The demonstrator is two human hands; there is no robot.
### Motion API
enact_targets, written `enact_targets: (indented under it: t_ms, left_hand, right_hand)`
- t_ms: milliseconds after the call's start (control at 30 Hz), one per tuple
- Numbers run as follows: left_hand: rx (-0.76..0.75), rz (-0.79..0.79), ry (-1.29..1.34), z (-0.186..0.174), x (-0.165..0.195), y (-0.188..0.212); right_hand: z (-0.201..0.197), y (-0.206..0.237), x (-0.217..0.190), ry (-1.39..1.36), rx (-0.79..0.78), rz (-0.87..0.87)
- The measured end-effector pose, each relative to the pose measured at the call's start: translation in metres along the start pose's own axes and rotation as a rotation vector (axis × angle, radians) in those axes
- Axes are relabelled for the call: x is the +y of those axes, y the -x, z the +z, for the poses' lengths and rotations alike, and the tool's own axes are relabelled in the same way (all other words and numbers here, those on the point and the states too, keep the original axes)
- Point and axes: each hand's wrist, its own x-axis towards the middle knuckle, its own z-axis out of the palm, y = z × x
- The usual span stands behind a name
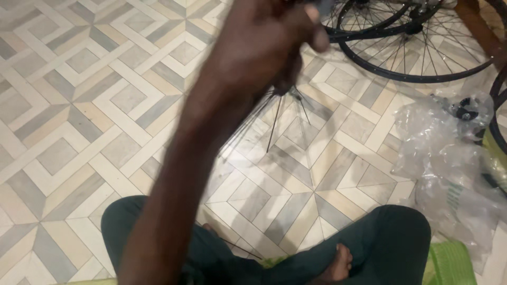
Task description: The person sits on the floor and assembles a bicycle wheel by inserting spokes into the hub and rim, then tightening the nipples by hand. The person works methodically around the wheel, securing each spoke in sequence.
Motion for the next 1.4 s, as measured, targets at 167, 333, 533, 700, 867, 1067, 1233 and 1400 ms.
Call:
enact_targets:
  t_ms: [167, 333, 533, 700, 867, 1067, 1233, 1400]
  left_hand:
    - [0.199, -0.030, 0.003, -0.048, 0.045, 0.011]
    - [0.257, 0.020, -0.197, -0.086, 0.045, 0.013]
    - [0.220, 0.543, -0.850, -0.113, 0.017, 0.007]
    - [0.199, 0.598, -0.836, -0.127, 0.010, 0.010]
    - [0.266, 0.358, -0.703, -0.153, 0.011, 0.013]
    - [0.348, 0.256, -0.719, -0.195, -0.020, 0.014]
    - [0.564, 0.564, -1.663, -0.189, -0.065, 0.015]
    - [-0.073, 0.463, -1.401, -0.118, -0.113, 0.037]
  right_hand:
    - [-0.013, 0.013, -0.035, -0.073, 0.053, -0.086]
    - [-0.032, 0.044, -0.146, -0.645, 0.048, -0.447]
    - [-0.051, 0.105, -0.338, -0.945, -0.767, -0.812]
    - [-0.065, 0.157, -0.411, -0.803, -0.657, -1.250]
    - [-0.078, 0.109, -0.434, -0.838, -0.302, -1.160]
    - [-0.029, 0.082, -0.480, -0.791, -0.789, -1.292]
    - [0.008, 0.081, -0.512, -1.001, -0.904, -1.316]
    - [0.002, 0.091, -0.524, -0.791, -0.883, -1.191]
